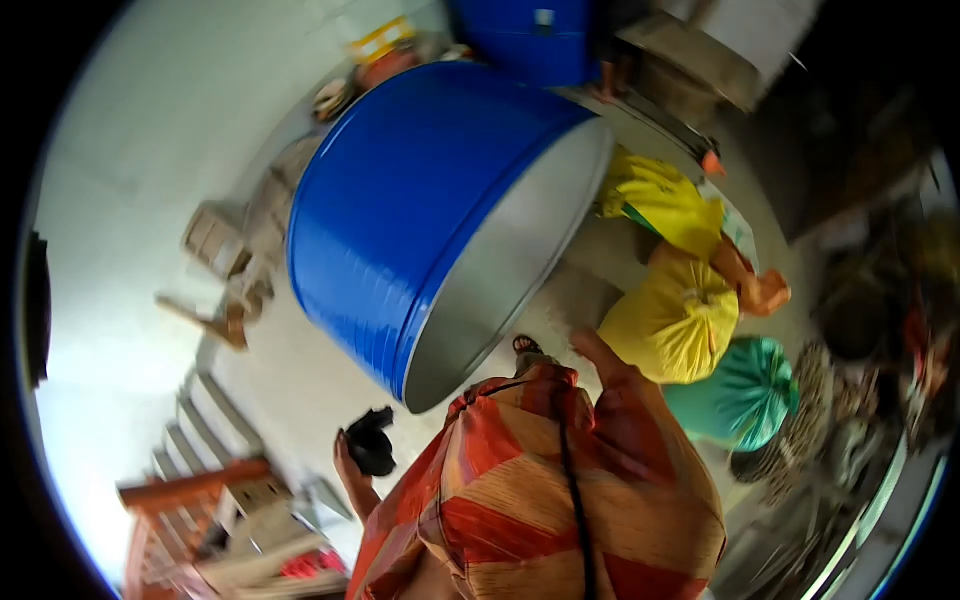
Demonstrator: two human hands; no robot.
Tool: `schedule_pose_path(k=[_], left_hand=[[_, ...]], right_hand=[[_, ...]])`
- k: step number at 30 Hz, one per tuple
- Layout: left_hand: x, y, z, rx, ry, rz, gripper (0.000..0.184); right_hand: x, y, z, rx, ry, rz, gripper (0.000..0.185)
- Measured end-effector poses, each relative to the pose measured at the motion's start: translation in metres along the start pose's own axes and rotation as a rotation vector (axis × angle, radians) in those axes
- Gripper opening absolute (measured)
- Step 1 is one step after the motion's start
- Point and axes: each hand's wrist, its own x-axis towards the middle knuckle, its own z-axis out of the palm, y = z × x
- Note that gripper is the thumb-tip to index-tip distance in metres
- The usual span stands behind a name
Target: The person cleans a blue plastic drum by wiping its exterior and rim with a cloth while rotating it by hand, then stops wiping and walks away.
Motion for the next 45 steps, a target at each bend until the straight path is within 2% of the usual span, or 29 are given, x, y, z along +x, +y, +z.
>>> schedule_pose_path(k=[1,2,3,4,5,6,7,9,11,12,13,14,16,17,18,20,22,24,26,29,31,34,35,36,37,38,39,41,45], left_hand=[[-0.001,-0.003,0.002,-0.036,-0.009,0.010,0.043],[-0.005,-0.006,-0.002,-0.069,0.007,0.018,0.042],[-0.007,-0.006,-0.001,-0.129,-0.006,-0.005,0.040],[-0.011,0.000,0.005,-0.167,0.023,-0.019,0.040],[-0.003,-0.003,0.000,-0.164,0.051,-0.003,0.040],[0.007,-0.002,-0.003,-0.166,0.065,0.023,0.041],[0.007,0.013,0.005,-0.197,0.023,0.053,0.042],[0.006,0.048,0.028,-0.189,0.021,0.126,0.043],[0.009,0.094,0.059,-0.150,-0.023,0.237,0.046],[-0.003,0.118,0.083,-0.151,-0.058,0.262,0.048],[0.003,0.124,0.100,-0.148,-0.087,0.306,0.049],[0.000,0.139,0.120,0.034,-0.104,0.412,0.048],[0.000,0.154,0.173,0.173,-0.186,0.639,0.044],[-0.016,0.172,0.199,0.363,-0.199,0.777,0.043],[-0.007,0.167,0.231,0.231,-0.293,0.793,0.046],[-0.014,0.169,0.275,0.287,-0.410,0.988,0.044],[-0.007,0.152,0.320,0.493,-0.458,1.190,0.044],[-0.011,0.131,0.339,0.916,-0.594,1.079,0.041],[-0.001,0.099,0.342,0.848,-0.505,1.288,0.038],[0.006,0.090,0.325,0.638,-0.406,1.288,0.034],[0.016,0.091,0.300,0.567,-0.253,1.118,0.026],[0.056,0.066,0.244,0.644,0.046,0.870,0.031],[0.065,0.057,0.221,0.686,0.149,0.806,0.031],[0.097,0.016,0.197,0.669,0.269,0.692,0.029],[0.105,0.000,0.172,0.707,0.376,0.504,0.029],[0.109,-0.017,0.145,0.642,0.350,0.226,0.031],[0.097,-0.020,0.122,0.612,0.276,0.071,0.032],[0.095,-0.075,0.082,0.472,0.404,0.014,0.030],[0.010,-0.120,0.041,0.124,0.552,-0.036,0.036]], right_hand=[[-0.057,-0.016,-0.008,0.443,0.071,0.095,0.022],[-0.059,0.008,-0.017,0.533,0.080,0.157,0.025],[-0.073,0.021,-0.032,0.831,-0.016,0.121,0.021],[-0.098,-0.003,-0.046,0.847,-0.004,0.145,0.019],[-0.084,0.006,-0.061,0.847,-0.172,0.145,0.019],[-0.082,-0.003,-0.064,1.008,-0.200,0.026,0.023],[-0.073,-0.013,-0.081,1.097,-0.397,-0.112,0.028],[-0.126,-0.103,-0.090,1.229,-0.223,-0.276,0.044],[-0.191,-0.203,-0.090,1.323,-0.213,-0.491,0.069],[-0.203,-0.228,-0.097,1.283,-0.255,-0.511,0.069],[-0.210,-0.251,-0.100,1.245,-0.324,-0.611,0.079],[-0.217,-0.272,-0.097,1.209,-0.405,-0.697,0.090],[-0.228,-0.307,-0.088,1.141,-0.455,-0.711,0.096],[-0.229,-0.320,-0.081,1.163,-0.433,-0.705,0.093],[-0.223,-0.333,-0.078,1.136,-0.475,-0.703,0.093],[-0.213,-0.355,-0.076,1.271,-0.531,-0.642,0.072],[-0.220,-0.376,-0.074,1.229,-0.555,-0.695,0.059],[-0.217,-0.387,-0.081,1.114,-0.640,-0.612,0.056],[-0.198,-0.383,-0.088,1.048,-0.614,-0.479,0.054],[-0.184,-0.380,-0.092,1.083,-0.612,-0.452,0.051],[-0.189,-0.368,-0.098,1.008,-0.629,-0.608,0.048],[-0.201,-0.368,-0.091,1.069,-0.549,-0.517,0.047],[-0.203,-0.369,-0.090,1.035,-0.521,-0.547,0.056],[-0.212,-0.374,-0.086,1.032,-0.506,-0.522,0.056],[-0.223,-0.381,-0.086,1.009,-0.494,-0.561,0.056],[-0.230,-0.383,-0.088,0.973,-0.478,-0.592,0.056],[-0.225,-0.382,-0.092,0.927,-0.473,-0.620,0.055],[-0.211,-0.376,-0.106,0.851,-0.456,-0.606,0.055],[-0.195,-0.372,-0.123,0.764,-0.562,-0.579,0.051]])
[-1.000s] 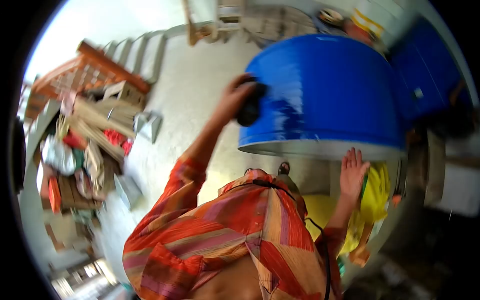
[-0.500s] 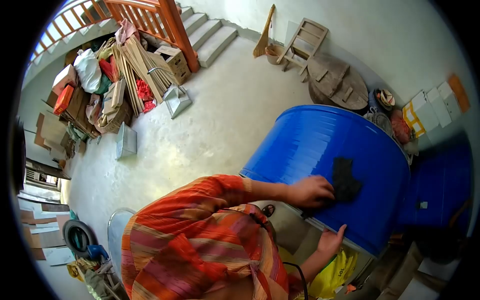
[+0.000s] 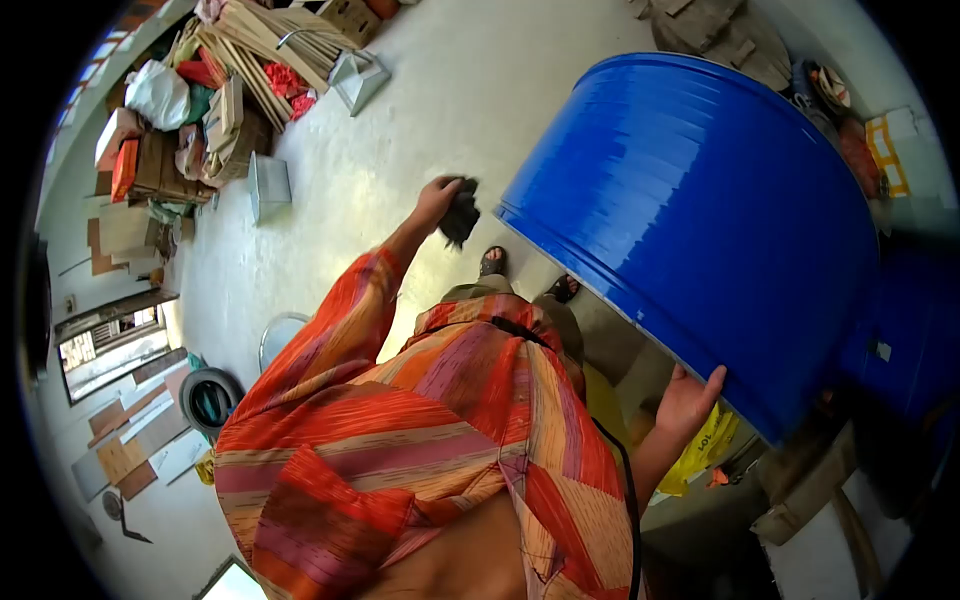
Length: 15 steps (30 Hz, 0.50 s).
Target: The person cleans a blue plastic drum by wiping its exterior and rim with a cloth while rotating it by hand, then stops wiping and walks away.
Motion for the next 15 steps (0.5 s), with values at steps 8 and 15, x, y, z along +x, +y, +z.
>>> schedule_pose_path(k=[8,15], left_hand=[[-0.086,-0.151,-0.154,-0.140,0.429,-0.355,0.037],[-0.045,-0.207,-0.280,-0.356,0.502,-0.408,0.038]], right_hand=[[-0.032,0.036,0.024,0.026,0.102,0.020,0.037],[-0.070,0.170,0.199,-0.037,0.058,0.475,0.013]])
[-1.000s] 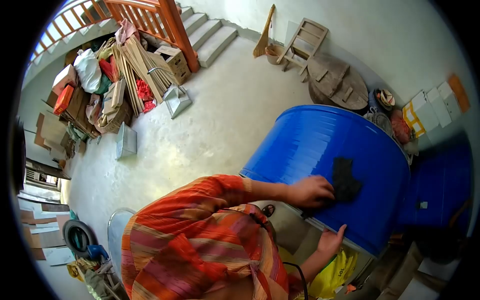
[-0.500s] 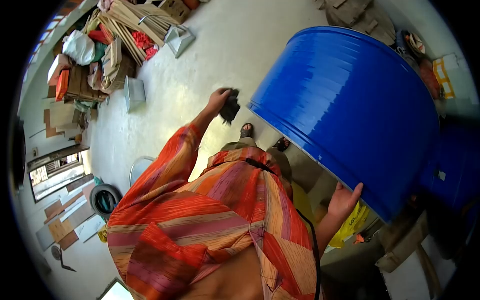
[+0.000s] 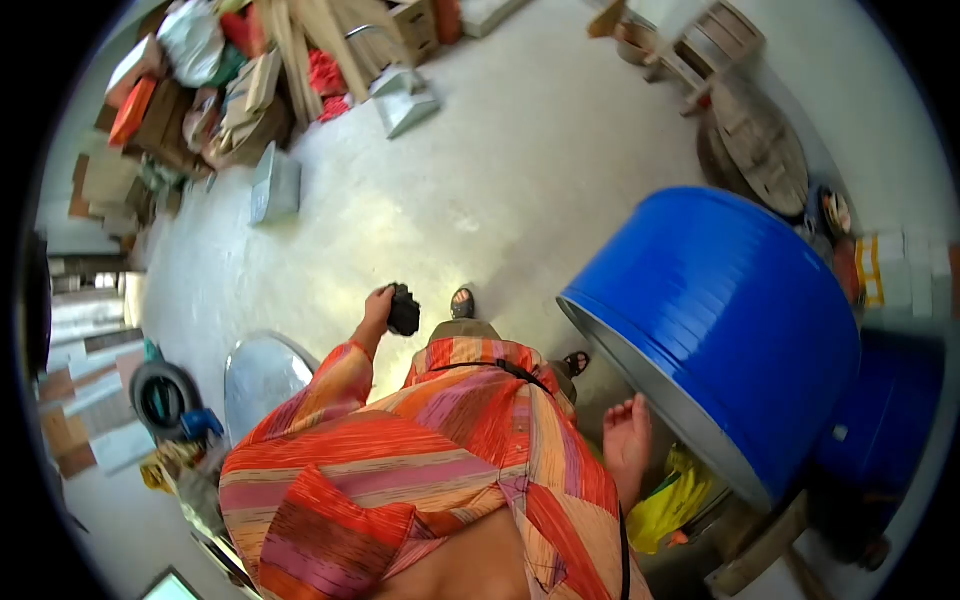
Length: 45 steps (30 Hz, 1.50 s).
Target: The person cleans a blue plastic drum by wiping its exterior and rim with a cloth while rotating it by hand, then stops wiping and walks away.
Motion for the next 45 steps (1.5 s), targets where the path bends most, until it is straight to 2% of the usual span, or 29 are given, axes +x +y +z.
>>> schedule_pose_path(k=[2,3,6,9,12,14,16,19,21,23,24,25,27,28,30,32,34,36,40,45], left_hand=[[0.008,0.033,-0.022,0.125,0.004,0.175,0.038],[-0.002,0.063,-0.033,0.144,0.042,0.191,0.039],[0.022,0.076,-0.073,-0.029,0.076,0.129,0.038],[0.034,0.073,-0.105,-0.089,0.063,0.133,0.038],[0.036,0.054,-0.124,-0.279,0.149,0.028,0.035],[0.035,0.051,-0.126,-0.529,0.213,-0.070,0.033],[0.039,0.058,-0.125,-0.602,0.258,-0.105,0.030],[0.055,0.079,-0.121,-0.642,0.268,-0.134,0.030],[0.065,0.119,-0.113,-0.768,0.279,-0.127,0.030],[0.105,0.132,-0.106,-0.808,0.297,-0.106,0.030],[0.127,0.134,-0.104,-0.822,0.305,-0.106,0.030],[0.156,0.128,-0.101,-0.823,0.296,-0.019,0.029],[0.185,0.156,-0.087,-0.882,0.320,-0.027,0.027],[0.209,0.156,-0.081,-0.943,0.308,-0.052,0.026],[0.229,0.197,-0.066,-0.977,0.299,-0.058,0.025],[0.245,0.246,-0.049,-0.991,0.286,-0.076,0.024],[0.257,0.290,-0.030,-0.911,0.324,-0.032,0.024],[0.271,0.327,-0.009,-0.831,0.338,-0.039,0.022],[0.350,0.358,0.026,-0.847,0.187,-0.107,0.023],[0.451,0.443,0.059,-0.831,0.049,-0.155,0.028]], right_hand=[[0.021,0.000,0.073,-0.098,-0.204,-0.026,0.012],[0.034,0.006,0.108,-0.136,-0.324,-0.052,0.013],[0.054,-0.002,0.223,-0.401,-0.734,-0.326,0.026],[0.052,-0.022,0.327,-0.746,-0.883,-0.654,0.037],[0.025,-0.028,0.418,-0.812,-1.028,-0.765,0.039],[0.004,-0.026,0.470,-0.996,-1.295,-0.846,0.039],[-0.014,-0.019,0.515,-1.111,-1.469,-1.125,0.042],[-0.028,-0.014,0.562,-0.929,-1.358,-1.615,0.057],[0.005,-0.041,0.581,-0.615,-1.503,-1.735,0.057],[0.033,-0.061,0.602,-0.338,-1.716,-1.790,0.053],[0.045,-0.063,0.611,-0.282,-1.659,-1.957,0.052],[0.057,-0.066,0.619,-0.214,-1.581,-2.120,0.051],[0.081,-0.069,0.644,-0.111,-1.080,-2.436,0.049],[0.084,-0.073,0.661,-0.069,-0.798,-2.496,0.048],[0.096,-0.099,0.704,0.099,-0.546,-2.538,0.048],[0.089,-0.111,0.747,0.087,-0.806,-2.519,0.030],[0.089,-0.112,0.777,0.036,-0.966,-2.490,0.026],[0.104,-0.114,0.796,0.000,-1.001,-2.495,0.025],[0.146,-0.118,0.825,-0.080,-0.995,-2.510,0.024],[0.194,-0.111,0.853,-0.280,-0.889,-2.547,0.023]])
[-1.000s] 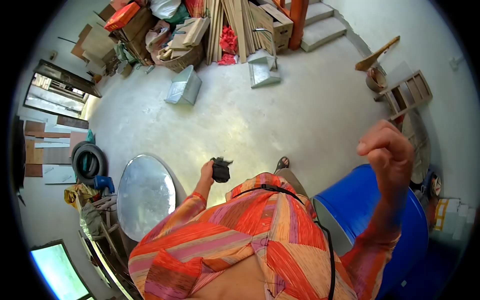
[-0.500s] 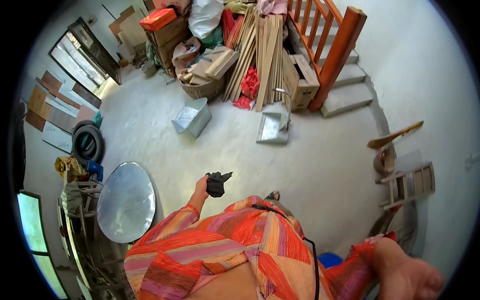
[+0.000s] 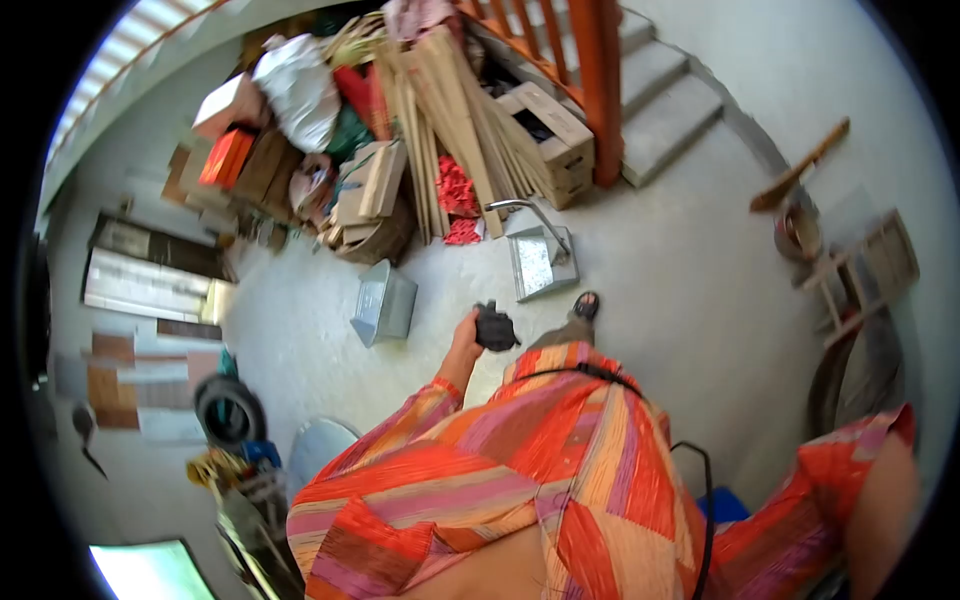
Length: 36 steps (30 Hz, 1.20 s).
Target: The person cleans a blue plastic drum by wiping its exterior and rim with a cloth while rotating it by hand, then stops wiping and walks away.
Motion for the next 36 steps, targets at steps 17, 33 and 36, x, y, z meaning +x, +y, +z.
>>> schedule_pose_path(k=[17,33,36], left_hand=[[0.115,0.129,0.367,0.358,-0.377,0.111,0.029],[0.049,0.142,0.534,0.254,-0.602,0.375,0.037],[0.037,0.121,0.550,0.188,-0.521,0.410,0.036]], right_hand=[[-0.056,0.187,0.086,-0.265,-0.166,0.005,0.020],[-0.105,0.372,-0.012,-0.362,-0.201,-0.063,0.018],[-0.121,0.409,-0.013,-0.430,-0.194,-0.046,0.017]])
